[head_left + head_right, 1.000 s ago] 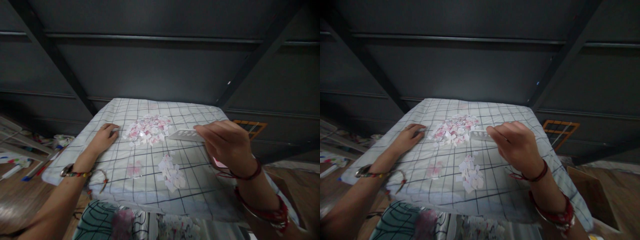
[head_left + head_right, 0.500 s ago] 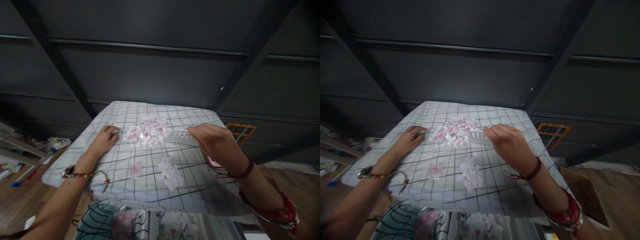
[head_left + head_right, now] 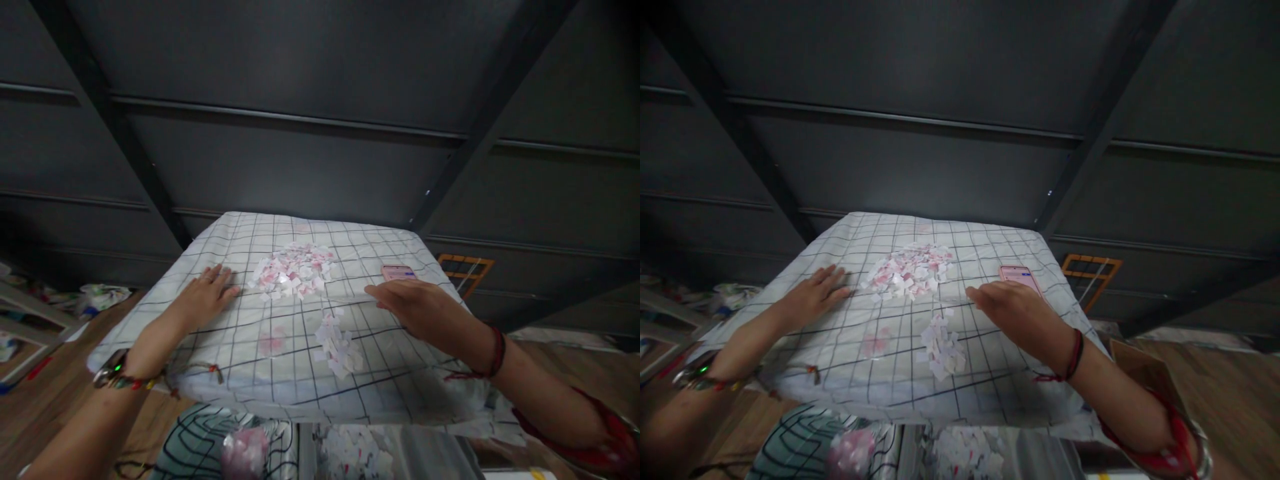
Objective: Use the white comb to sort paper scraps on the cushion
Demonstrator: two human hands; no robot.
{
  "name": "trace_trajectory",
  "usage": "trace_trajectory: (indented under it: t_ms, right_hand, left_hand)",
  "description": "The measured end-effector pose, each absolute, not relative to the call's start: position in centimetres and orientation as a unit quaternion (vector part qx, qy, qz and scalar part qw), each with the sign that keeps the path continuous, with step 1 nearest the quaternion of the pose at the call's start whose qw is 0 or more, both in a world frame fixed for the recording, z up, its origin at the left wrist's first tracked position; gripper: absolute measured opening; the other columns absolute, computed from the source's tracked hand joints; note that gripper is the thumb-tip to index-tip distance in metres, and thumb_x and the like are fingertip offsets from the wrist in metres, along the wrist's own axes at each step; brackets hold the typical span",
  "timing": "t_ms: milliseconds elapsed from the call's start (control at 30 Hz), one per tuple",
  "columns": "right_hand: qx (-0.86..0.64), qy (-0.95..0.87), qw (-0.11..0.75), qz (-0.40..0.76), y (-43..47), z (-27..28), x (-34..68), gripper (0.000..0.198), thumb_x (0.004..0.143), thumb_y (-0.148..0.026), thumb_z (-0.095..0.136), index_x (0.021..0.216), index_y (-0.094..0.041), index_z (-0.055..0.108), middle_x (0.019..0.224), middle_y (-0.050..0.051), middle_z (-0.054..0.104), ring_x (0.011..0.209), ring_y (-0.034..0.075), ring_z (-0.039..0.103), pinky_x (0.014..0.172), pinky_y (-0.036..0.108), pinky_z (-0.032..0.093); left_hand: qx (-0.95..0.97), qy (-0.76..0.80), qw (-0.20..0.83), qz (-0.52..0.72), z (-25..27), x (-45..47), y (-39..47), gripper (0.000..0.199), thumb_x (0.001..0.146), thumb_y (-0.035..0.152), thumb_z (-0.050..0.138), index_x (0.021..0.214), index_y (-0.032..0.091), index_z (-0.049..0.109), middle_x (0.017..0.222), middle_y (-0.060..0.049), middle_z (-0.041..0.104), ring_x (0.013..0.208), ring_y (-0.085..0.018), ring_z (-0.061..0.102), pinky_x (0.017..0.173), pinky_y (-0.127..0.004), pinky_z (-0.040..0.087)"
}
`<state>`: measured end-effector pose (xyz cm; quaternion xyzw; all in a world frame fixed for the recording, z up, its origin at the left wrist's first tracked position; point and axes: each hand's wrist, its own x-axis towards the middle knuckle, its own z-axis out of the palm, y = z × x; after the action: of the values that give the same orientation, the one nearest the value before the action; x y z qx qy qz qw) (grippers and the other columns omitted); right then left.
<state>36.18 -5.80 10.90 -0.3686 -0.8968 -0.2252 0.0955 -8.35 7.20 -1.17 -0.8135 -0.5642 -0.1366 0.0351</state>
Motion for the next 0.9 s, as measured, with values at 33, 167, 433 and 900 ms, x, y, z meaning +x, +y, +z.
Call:
trace_trajectory:
  t_ms: [33, 167, 433, 900]
  right_hand:
    - [-0.366, -0.896, 0.100, -0.230, -6.1, 10.8, 36.3, 0.026, 0.092, -0.001, 0.053, 0.103, -0.019, 0.068, 0.083, 0.002, 0.076, 0.070, 0.015, 0.068, 0.068, 0.027, 0.050]
    - [-0.361, -0.884, 0.123, -0.271, -7.1, 10.8, 35.9, 0.029, 0.087, 0.004, 0.049, 0.088, -0.018, 0.067, 0.076, 0.002, 0.073, 0.064, 0.014, 0.062, 0.063, 0.027, 0.046]
    - [-0.388, -0.857, 0.144, -0.306, -6.8, 10.4, 33.5, 0.029, 0.086, 0.004, 0.049, 0.083, -0.019, 0.067, 0.064, -0.001, 0.063, 0.058, 0.015, 0.050, 0.059, 0.030, 0.035]
    - [-0.367, -0.856, 0.219, -0.291, -7.3, 9.3, 31.7, 0.033, 0.083, 0.009, 0.047, 0.087, -0.014, 0.069, 0.065, 0.000, 0.063, 0.062, 0.015, 0.051, 0.060, 0.030, 0.038]
  left_hand:
    - [-0.802, -0.583, 0.031, -0.124, -1.3, -8.1, 6.7, 0.059, 0.103, 0.052, 0.036, 0.143, 0.014, 0.056, 0.152, -0.021, 0.057, 0.146, -0.036, 0.048, 0.119, -0.055, 0.042]
    - [-0.786, -0.610, 0.040, -0.094, -1.4, -6.8, 5.0, 0.063, 0.103, 0.050, 0.033, 0.151, 0.013, 0.052, 0.159, -0.021, 0.052, 0.152, -0.039, 0.043, 0.119, -0.057, 0.042]
    - [-0.782, -0.607, 0.094, -0.103, -1.1, -5.9, 3.7, 0.059, 0.103, 0.042, 0.037, 0.148, 0.009, 0.058, 0.157, -0.025, 0.053, 0.149, -0.040, 0.049, 0.118, -0.056, 0.046]
    - [-0.779, -0.613, 0.081, -0.103, -0.3, -5.6, 3.4, 0.059, 0.103, 0.043, 0.038, 0.147, 0.009, 0.059, 0.157, -0.023, 0.054, 0.148, -0.039, 0.050, 0.120, -0.054, 0.046]
